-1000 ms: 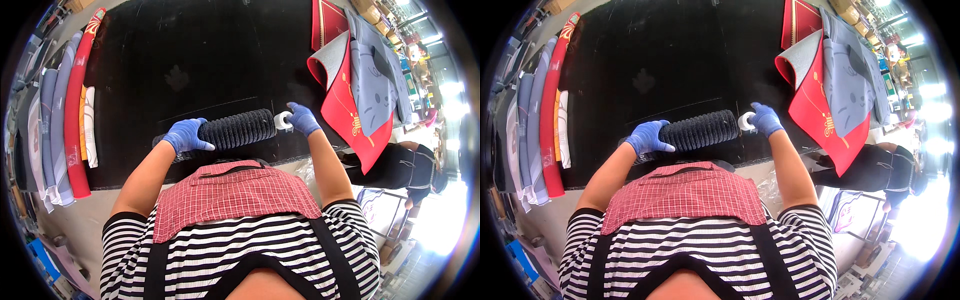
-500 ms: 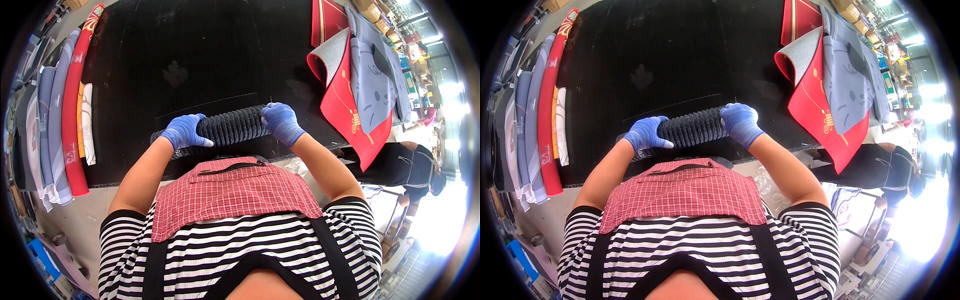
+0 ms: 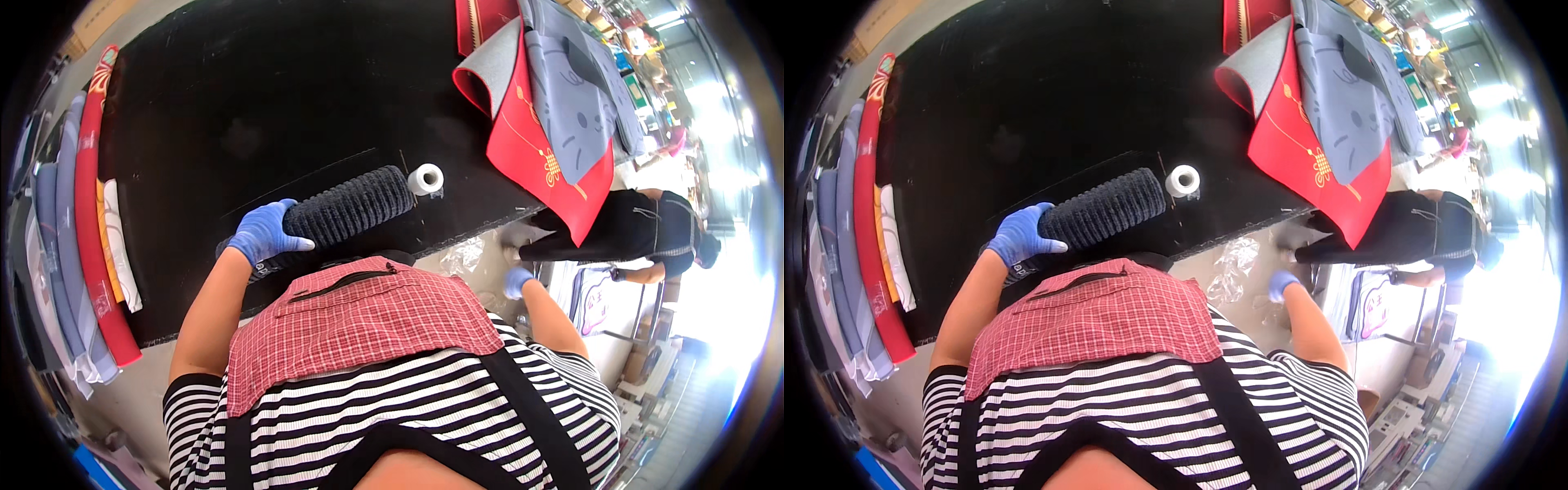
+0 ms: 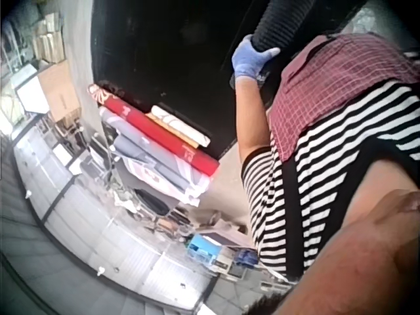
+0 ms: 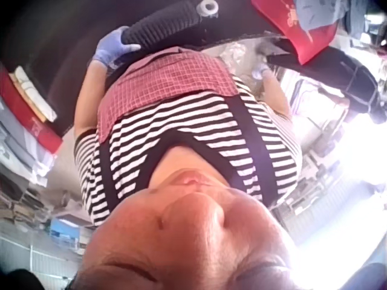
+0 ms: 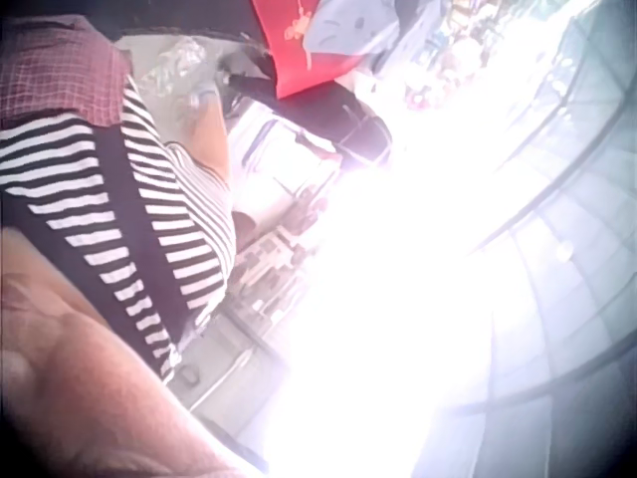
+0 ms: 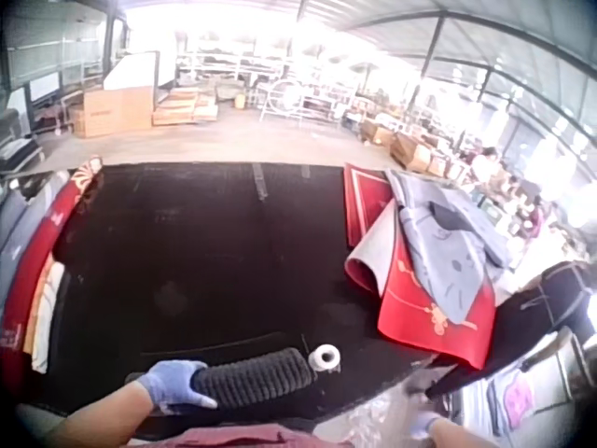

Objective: The person rolls up several floor mats of different shapes and colors on a large work table, securing each one with white adhesive tape by hand, and then places the rolled mats onto a stack with others.

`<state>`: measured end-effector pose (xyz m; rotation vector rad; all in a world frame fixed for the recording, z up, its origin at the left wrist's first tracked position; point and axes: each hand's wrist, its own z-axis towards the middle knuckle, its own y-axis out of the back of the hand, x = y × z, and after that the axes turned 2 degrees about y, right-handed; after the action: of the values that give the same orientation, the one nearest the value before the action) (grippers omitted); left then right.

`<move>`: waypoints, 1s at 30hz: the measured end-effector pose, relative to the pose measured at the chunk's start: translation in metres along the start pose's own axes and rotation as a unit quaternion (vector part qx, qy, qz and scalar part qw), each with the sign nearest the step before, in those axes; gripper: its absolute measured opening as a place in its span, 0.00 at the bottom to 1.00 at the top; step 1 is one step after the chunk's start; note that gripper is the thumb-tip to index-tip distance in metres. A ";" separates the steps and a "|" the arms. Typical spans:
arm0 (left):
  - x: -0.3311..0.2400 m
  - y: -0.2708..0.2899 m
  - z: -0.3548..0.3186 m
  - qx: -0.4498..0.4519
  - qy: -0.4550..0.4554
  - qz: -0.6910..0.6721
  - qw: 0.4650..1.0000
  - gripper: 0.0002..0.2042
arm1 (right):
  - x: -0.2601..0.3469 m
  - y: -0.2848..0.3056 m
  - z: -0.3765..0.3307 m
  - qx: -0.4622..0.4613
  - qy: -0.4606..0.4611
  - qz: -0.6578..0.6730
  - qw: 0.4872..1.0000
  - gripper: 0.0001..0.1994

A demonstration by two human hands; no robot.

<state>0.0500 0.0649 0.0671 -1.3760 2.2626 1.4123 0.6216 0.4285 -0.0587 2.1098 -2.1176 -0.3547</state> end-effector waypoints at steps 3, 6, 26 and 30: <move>0.004 -0.006 -0.001 -0.023 0.018 0.010 1.000 0.49 | 0.007 0.038 -0.017 0.065 -0.078 0.220 0.970 0.05; 0.011 -0.011 0.001 -0.034 0.011 0.002 0.999 0.49 | -0.003 0.104 -0.027 -0.190 -0.051 0.187 0.963 0.09; 0.013 -0.001 0.000 0.001 0.005 -0.015 1.000 0.47 | 0.012 0.381 0.007 -0.595 0.176 0.488 0.613 0.12; 0.022 -0.006 0.004 0.004 0.016 -0.024 1.000 0.49 | 0.115 0.447 -0.025 -0.482 0.276 0.644 0.525 0.13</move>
<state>0.0407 0.0535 0.0498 -1.4519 2.2363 1.3733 0.1950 0.3095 0.0720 -0.1914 -1.6978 -0.3747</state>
